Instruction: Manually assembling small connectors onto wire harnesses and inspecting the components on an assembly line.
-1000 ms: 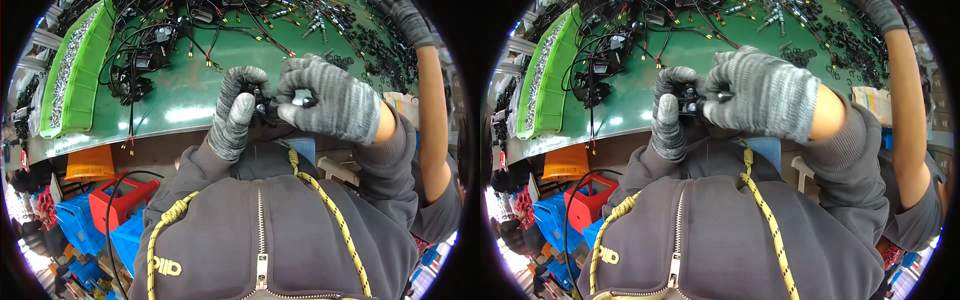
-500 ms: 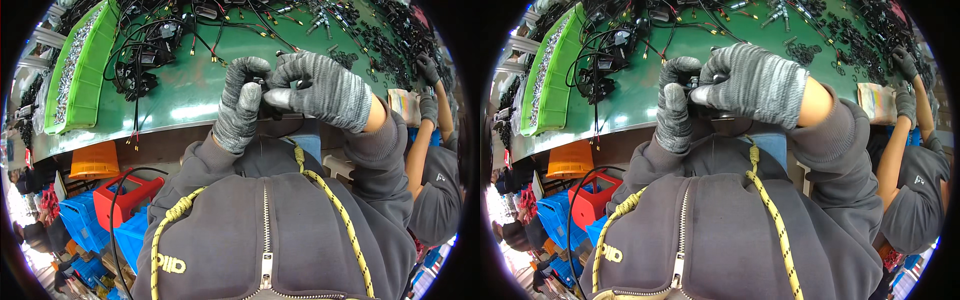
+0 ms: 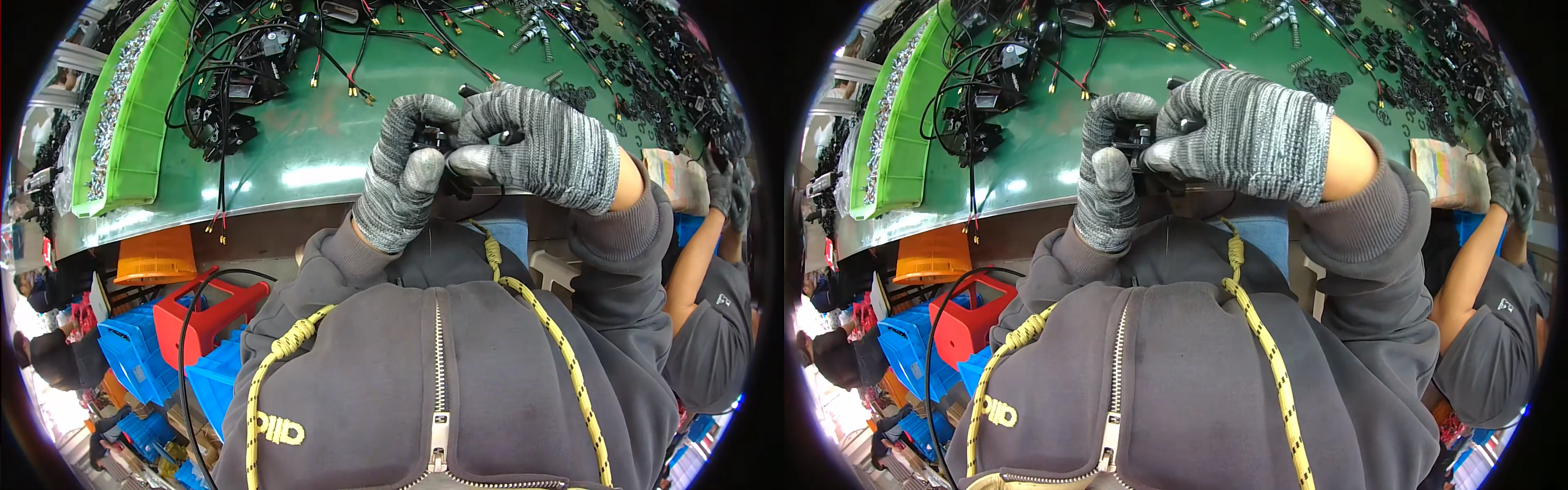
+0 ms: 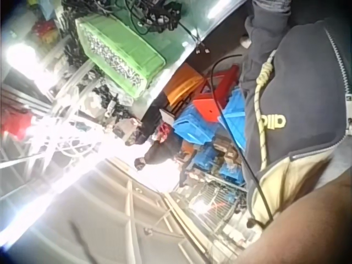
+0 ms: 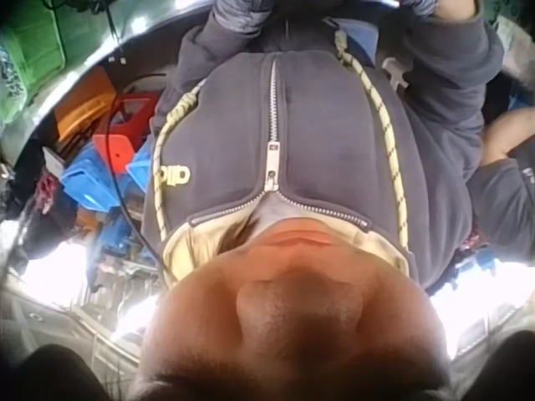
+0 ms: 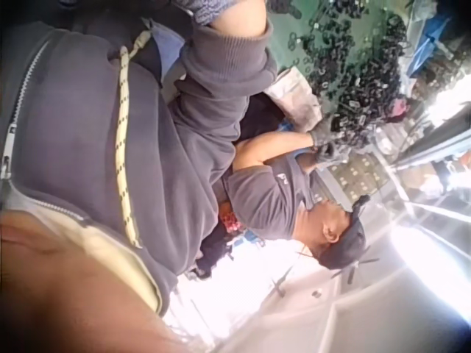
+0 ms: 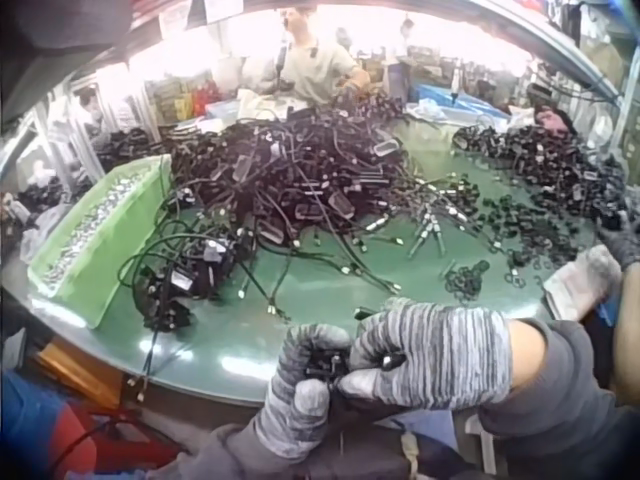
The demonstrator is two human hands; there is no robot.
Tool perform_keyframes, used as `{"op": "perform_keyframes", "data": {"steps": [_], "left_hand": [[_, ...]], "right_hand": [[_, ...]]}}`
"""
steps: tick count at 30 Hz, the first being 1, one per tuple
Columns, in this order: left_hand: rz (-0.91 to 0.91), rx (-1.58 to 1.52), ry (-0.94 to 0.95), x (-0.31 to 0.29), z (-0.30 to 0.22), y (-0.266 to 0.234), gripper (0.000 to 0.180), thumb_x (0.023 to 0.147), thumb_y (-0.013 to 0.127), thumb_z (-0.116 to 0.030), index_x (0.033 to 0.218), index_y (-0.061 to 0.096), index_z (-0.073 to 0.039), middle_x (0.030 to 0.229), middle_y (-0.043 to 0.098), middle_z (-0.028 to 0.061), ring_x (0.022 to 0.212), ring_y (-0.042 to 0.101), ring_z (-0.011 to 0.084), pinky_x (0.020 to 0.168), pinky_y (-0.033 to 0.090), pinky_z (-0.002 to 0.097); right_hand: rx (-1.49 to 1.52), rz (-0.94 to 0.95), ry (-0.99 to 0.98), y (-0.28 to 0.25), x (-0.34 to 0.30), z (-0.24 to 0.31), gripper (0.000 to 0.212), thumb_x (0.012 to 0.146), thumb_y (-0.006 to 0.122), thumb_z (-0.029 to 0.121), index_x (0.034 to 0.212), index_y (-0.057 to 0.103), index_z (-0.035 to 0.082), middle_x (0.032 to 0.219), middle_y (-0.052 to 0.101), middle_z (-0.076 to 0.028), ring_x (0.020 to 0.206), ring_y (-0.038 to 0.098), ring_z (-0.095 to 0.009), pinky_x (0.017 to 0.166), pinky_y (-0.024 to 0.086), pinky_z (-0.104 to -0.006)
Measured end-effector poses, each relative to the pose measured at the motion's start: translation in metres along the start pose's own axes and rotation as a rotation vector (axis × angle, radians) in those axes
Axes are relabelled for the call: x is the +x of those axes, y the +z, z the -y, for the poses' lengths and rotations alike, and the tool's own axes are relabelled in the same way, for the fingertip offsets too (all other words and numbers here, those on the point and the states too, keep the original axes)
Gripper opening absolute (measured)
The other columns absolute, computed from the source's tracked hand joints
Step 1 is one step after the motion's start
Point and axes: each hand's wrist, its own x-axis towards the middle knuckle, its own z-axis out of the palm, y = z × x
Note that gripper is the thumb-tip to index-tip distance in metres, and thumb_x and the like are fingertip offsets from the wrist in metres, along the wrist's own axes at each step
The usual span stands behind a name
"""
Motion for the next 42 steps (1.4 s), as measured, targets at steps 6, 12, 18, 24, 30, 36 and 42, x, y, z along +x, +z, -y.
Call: {"op": "perform_keyframes", "data": {"steps": [6, 12, 18, 24, 30, 36, 42], "left_hand": [[0.021, -0.001, -0.02, -0.001, 0.0, 0.002, 0.056, 0.084, 0.062, -0.047, 0.116, 0.047, -0.003, 0.106, 0.054, 0.0063, 0.097, 0.053, 0.0143, 0.087, 0.045, 0.0303], [-0.009, -0.072, -0.023, 0.001, -0.001, 0.003, 0.056, 0.081, 0.07, -0.038, 0.119, 0.045, -0.004, 0.111, 0.052, 0.0056, 0.099, 0.052, 0.0141, 0.087, 0.044, 0.0296], [0.095, -0.123, 0.071, 0.014, -0.002, -0.002, 0.065, 0.077, 0.068, -0.01, 0.133, 0.036, -0.008, 0.1, 0.054, 0.007, 0.089, 0.054, 0.0137, 0.08, 0.048, 0.028], [0.101, -0.29, -0.237, 0.014, -0.02, -0.009, 0.062, 0.081, 0.065, -0.016, 0.135, 0.035, -0.009, 0.083, 0.057, 0.007, 0.07, 0.057, 0.0132, 0.061, 0.05, 0.0258], [0.1, -0.313, -0.227, 0.013, -0.02, -0.006, 0.06, 0.087, 0.06, -0.041, 0.133, 0.038, -0.009, 0.085, 0.058, 0.0098, 0.068, 0.059, 0.014, 0.054, 0.05, 0.0235], [0.063, -0.222, -0.135, 0.01, -0.016, -0.001, 0.06, 0.088, 0.057, -0.046, 0.131, 0.039, -0.008, 0.085, 0.057, 0.0081, 0.069, 0.056, 0.012, 0.059, 0.049, 0.0238], [0.024, -0.164, -0.143, 0.009, -0.023, 0.005, 0.049, 0.092, 0.053, -0.039, 0.129, 0.042, -0.009, 0.087, 0.054, 0.0036, 0.079, 0.05, 0.009, 0.072, 0.043, 0.0246]], "right_hand": [[-0.158, -0.022, -0.114, -0.002, 0.003, -0.005, 0.013, 0.08, 0.069, 0.014, 0.084, 0.063, 0.002, 0.076, 0.058, -0.003, 0.072, 0.055, -0.01, 0.064, 0.046, -0.0263], [-0.074, -0.062, -0.055, 0.007, 0.008, -0.008, 0.017, 0.077, 0.072, 0.015, 0.084, 0.062, 0.003, 0.077, 0.059, -0.003, 0.069, 0.054, -0.011, 0.063, 0.046, -0.0272], [-0.177, -0.541, -0.481, 0.028, 0.014, -0.021, 0.036, 0.071, 0.076, 0.014, 0.102, 0.059, 0.006, 0.09, 0.06, -0.002, 0.086, 0.054, -0.011, 0.068, 0.045, -0.0261], [0.845, -0.612, -1.286, -0.006, 0.017, 0.008, 0.047, 0.091, 0.056, 0.015, 0.134, 0.039, 0.008, 0.114, 0.054, -0.014, 0.074, 0.061, -0.018, 0.049, 0.053, -0.0283], [1.054, -0.364, -1.468, 0.014, 0.037, 0.0, 0.056, 0.087, 0.059, 0.008, 0.138, 0.035, 0.01, 0.118, 0.053, -0.01, 0.078, 0.06, -0.017, 0.053, 0.054, -0.0272], [0.914, -0.285, -1.311, 0.024, 0.023, 0.0, 0.043, 0.09, 0.049, 0.005, 0.132, 0.043, 0.008, 0.107, 0.055, -0.01, 0.079, 0.047, -0.013, 0.06, 0.042, -0.0231], [0.661, -0.555, -1.254, 0.044, 0.019, -0.001, 0.038, 0.09, 0.047, 0.006, 0.128, 0.047, 0.003, 0.095, 0.055, -0.014, 0.061, 0.045, -0.012, 0.053, 0.041, -0.025]]}}
